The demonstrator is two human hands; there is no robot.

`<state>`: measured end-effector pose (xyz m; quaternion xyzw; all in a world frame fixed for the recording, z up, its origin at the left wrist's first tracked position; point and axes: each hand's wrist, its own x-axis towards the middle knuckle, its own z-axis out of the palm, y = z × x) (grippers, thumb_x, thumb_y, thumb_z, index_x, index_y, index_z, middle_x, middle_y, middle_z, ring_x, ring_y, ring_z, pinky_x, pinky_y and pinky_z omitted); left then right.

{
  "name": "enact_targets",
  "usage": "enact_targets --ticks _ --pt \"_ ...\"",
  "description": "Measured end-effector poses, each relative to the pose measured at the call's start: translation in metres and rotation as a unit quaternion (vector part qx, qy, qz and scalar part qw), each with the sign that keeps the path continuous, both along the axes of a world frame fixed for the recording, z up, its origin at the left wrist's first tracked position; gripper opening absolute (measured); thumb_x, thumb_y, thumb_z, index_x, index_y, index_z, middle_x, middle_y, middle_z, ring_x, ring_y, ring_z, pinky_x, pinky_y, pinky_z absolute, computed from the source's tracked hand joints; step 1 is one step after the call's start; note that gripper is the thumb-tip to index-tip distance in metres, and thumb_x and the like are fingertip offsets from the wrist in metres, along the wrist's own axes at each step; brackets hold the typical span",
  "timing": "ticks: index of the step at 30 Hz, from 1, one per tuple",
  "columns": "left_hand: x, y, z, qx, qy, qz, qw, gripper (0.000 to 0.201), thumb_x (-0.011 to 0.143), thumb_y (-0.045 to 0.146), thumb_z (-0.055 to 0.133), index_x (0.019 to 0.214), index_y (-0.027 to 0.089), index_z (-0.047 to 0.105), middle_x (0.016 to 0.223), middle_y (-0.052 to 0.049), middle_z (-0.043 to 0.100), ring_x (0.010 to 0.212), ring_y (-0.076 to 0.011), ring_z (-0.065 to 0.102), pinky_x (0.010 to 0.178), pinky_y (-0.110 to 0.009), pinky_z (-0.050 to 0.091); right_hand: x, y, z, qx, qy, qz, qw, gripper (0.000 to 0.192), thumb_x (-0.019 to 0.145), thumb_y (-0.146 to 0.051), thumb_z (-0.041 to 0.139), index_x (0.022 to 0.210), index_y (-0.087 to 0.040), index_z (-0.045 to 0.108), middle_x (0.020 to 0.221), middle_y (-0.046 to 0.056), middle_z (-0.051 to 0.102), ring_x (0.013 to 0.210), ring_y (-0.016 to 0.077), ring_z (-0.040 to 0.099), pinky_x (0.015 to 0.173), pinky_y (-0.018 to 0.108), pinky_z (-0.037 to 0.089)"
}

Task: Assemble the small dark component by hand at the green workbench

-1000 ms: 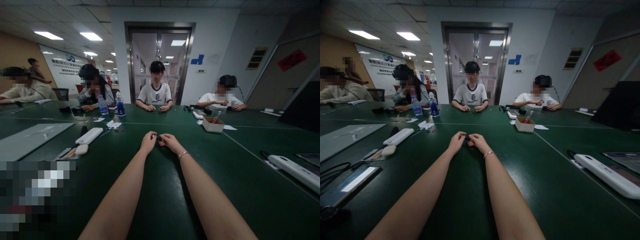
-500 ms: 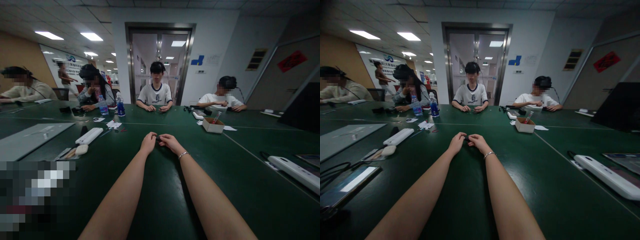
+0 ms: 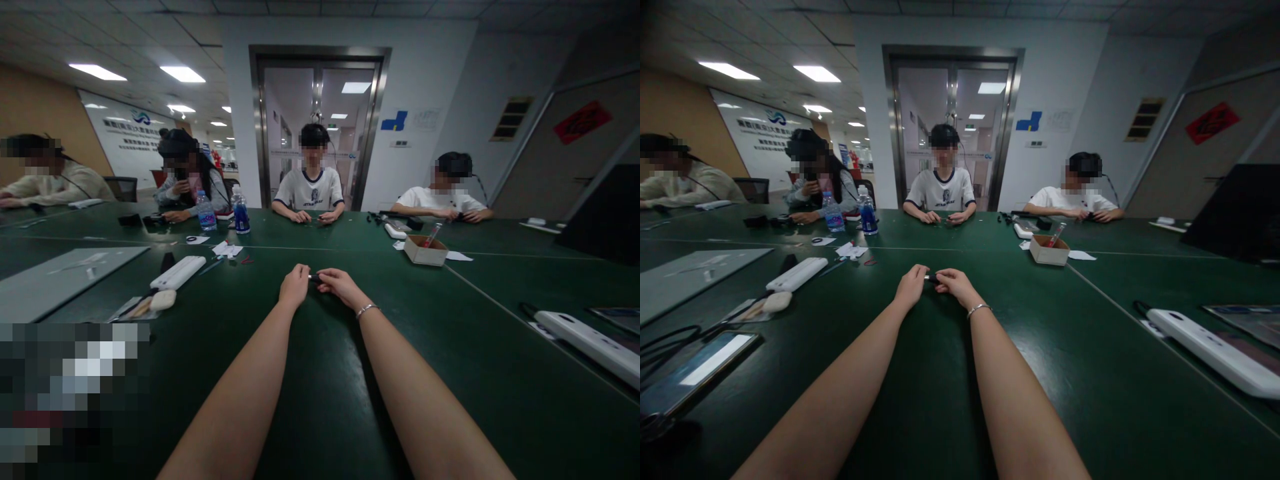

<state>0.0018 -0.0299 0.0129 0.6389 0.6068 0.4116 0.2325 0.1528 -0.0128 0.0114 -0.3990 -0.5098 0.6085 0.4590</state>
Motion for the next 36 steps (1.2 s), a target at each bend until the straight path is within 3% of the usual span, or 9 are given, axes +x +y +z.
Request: enact_targets --ticks 7,12,15,19,24,28,31,36 --pt "-0.0012 0.0008 -0.0005 -0.004 -0.012 -0.002 1.000 0.027 0.089 0.035 0.037 0.101 0.025 0.059 0.100 -0.004 0.064 0.085 -0.0188 0.059 0.071 -0.028 0.042 0.0012 0.0014 -0.0018 0.003 0.009 0.003 1.000 0.009 0.081 -0.006 0.060 0.089 -0.010 0.061 0.071 0.005 0.065 0.053 0.0086 0.063 0.053 0.016 0.054" --pt "-0.0014 0.0030 -0.0017 -0.008 -0.011 0.008 1.000 0.028 0.086 0.040 0.040 0.096 0.024 0.060 0.086 -0.003 0.066 0.077 -0.0181 0.058 0.068 -0.028 0.041 0.0010 0.0006 -0.0008 0.005 0.005 0.002 1.000 0.010 0.082 -0.004 0.057 0.090 -0.009 0.060 0.071 0.004 0.065 0.053 0.0085 0.063 0.053 0.015 0.053" --pt "-0.0018 0.0040 -0.0031 0.004 -0.022 -0.001 1.000 0.024 0.085 0.034 0.043 0.100 0.024 0.059 0.089 -0.003 0.066 0.078 -0.0170 0.058 0.068 -0.027 0.041 0.0010 0.0005 -0.0006 0.007 0.000 -0.001 1.000 0.011 0.082 -0.004 0.056 0.091 -0.009 0.060 0.071 0.005 0.065 0.053 0.0085 0.062 0.053 0.016 0.053" --pt "-0.0023 0.0063 -0.0061 -0.013 -0.025 -0.009 1.000 0.029 0.087 0.040 0.039 0.100 0.024 0.060 0.086 -0.003 0.066 0.074 -0.0167 0.058 0.066 -0.028 0.042 0.0014 0.0003 -0.0004 0.008 0.001 0.000 1.000 0.010 0.082 -0.005 0.058 0.091 -0.009 0.061 0.074 0.006 0.066 0.053 0.0086 0.063 0.054 0.016 0.054" --pt "-0.0020 0.0079 -0.0070 0.015 -0.012 -0.021 1.000 0.027 0.085 0.032 0.041 0.100 0.023 0.061 0.099 -0.004 0.064 0.086 -0.0175 0.058 0.073 -0.028 0.043 0.0015 -0.0002 0.0003 0.008 0.002 0.000 1.000 0.011 0.082 -0.004 0.058 0.091 -0.009 0.061 0.074 0.006 0.066 0.053 0.0084 0.062 0.053 0.016 0.053" --pt "-0.0018 0.0067 -0.0052 -0.015 -0.014 -0.025 0.999 0.031 0.088 0.037 0.035 0.098 0.024 0.062 0.091 -0.003 0.065 0.079 -0.0174 0.058 0.068 -0.028 0.042 0.0017 -0.0001 0.0001 0.009 0.004 0.002 1.000 0.011 0.082 -0.004 0.058 0.090 -0.010 0.061 0.073 0.005 0.065 0.053 0.0086 0.063 0.053 0.016 0.054" --pt "-0.0016 0.0062 -0.0053 0.012 -0.008 -0.031 0.999 0.027 0.086 0.033 0.039 0.099 0.024 0.062 0.099 -0.003 0.064 0.086 -0.0174 0.057 0.071 -0.027 0.042 0.0020 0.0004 -0.0004 0.007 0.001 -0.003 1.000 0.010 0.081 -0.005 0.059 0.090 -0.010 0.061 0.073 0.005 0.065 0.053 0.0085 0.063 0.052 0.016 0.054" --pt "-0.0021 0.0077 -0.0078 -0.017 -0.014 -0.036 0.999 0.037 0.089 0.043 0.031 0.099 0.025 0.061 0.085 -0.003 0.064 0.073 -0.0169 0.057 0.065 -0.028 0.042 0.0018 0.0009 -0.0008 0.008 0.001 0.000 1.000 0.011 0.082 -0.004 0.057 0.091 -0.009 0.061 0.075 0.005 0.066 0.053 0.0083 0.063 0.052 0.016 0.054"
